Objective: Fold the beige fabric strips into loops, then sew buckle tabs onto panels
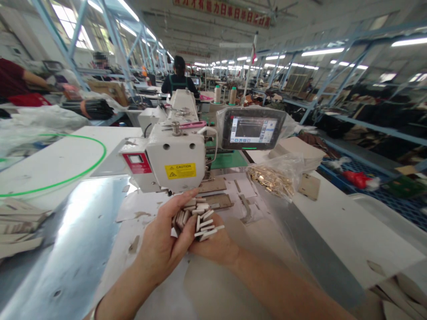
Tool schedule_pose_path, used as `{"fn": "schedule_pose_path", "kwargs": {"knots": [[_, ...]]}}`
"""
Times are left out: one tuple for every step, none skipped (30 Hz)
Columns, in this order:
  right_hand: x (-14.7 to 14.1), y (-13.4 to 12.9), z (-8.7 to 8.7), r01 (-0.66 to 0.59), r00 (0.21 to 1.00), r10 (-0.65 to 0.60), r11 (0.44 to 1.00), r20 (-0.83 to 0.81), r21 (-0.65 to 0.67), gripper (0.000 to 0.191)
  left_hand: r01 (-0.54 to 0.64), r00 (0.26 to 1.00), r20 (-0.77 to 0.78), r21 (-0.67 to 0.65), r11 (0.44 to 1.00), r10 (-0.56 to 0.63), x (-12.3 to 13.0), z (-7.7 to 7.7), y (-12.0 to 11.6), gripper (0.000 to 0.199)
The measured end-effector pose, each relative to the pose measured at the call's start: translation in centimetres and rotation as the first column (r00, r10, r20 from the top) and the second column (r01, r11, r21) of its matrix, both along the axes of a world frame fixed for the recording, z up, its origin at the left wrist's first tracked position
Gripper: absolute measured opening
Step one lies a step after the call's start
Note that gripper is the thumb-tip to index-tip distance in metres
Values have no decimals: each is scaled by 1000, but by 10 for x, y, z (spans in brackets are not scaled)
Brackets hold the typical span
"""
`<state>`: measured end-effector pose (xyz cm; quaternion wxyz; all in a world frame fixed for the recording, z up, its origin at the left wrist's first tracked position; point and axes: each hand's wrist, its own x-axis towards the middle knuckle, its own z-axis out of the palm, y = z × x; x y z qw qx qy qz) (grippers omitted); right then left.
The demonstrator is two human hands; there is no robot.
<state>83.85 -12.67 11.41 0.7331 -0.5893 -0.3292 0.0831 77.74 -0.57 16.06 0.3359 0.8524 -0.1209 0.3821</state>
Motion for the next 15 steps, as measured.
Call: {"fn": "schedule_pose_path", "kwargs": {"knots": [[0, 0, -1, -5, 1000, 5, 1000, -5, 4, 47, -6, 1000, -2, -18, 1000, 6, 0, -2, -1, 44], [0, 0, -1, -6, 1000, 6, 1000, -8, 4, 49, -14, 1000, -12, -45, 999, 14, 0, -4, -2, 41], [0, 0, -1, 1, 1000, -1, 1000, -7, 4, 49, -29, 999, -31, -76, 997, 27, 0, -6, -3, 38], [0, 0, -2, 13, 1000, -13, 1000, -4, 2, 47, -51, 998, -54, -102, 993, 45, 0, -9, -4, 35], [0, 0, -2, 25, 1000, -25, 1000, -1, -4, 45, -67, 996, -74, -118, 991, 58, -1, -11, -6, 31], [0, 0, -2, 35, 999, -35, 999, 1, -13, 43, -76, 994, -84, -129, 989, 66, -1, -13, -8, 28], [0, 0, -3, 39, 999, -39, 999, -1, -25, 42, -74, 995, -74, -138, 988, 64, -2, -14, -10, 26], [1, -1, -3, 37, 999, -37, 999, -6, -35, 43, -60, 997, -52, -146, 987, 53, -2, -14, -12, 26], [1, -1, -4, 31, 999, -31, 999, -12, -40, 46, -42, 999, -29, -150, 988, 38, -2, -13, -13, 27], [1, -1, -4, 20, 1000, -21, 999, -21, -44, 51, -28, 1000, -16, -154, 988, 26, -2, -12, -15, 30], [1, -1, -4, 12, 999, -13, 999, -32, -39, 56, -21, 1000, -14, -158, 987, 19, -1, -12, -17, 34], [1, -2, -5, 2, 999, -4, 999, -43, -32, 60, -18, 1000, -19, -170, 985, 15, -1, -11, -18, 37], [1, -2, -4, -3, 999, 2, 1000, -48, -24, 61, -12, 1000, -30, -195, 981, 6, -1, -11, -18, 40], [1, -3, -4, -4, 999, 2, 1000, -49, -24, 61, -10, 999, -41, -236, 972, 0, 0, -13, -19, 40], [0, -3, -3, 0, 999, -1, 1000, -48, -31, 59, -14, 999, -52, -287, 958, -1, -1, -15, -19, 39]]}}
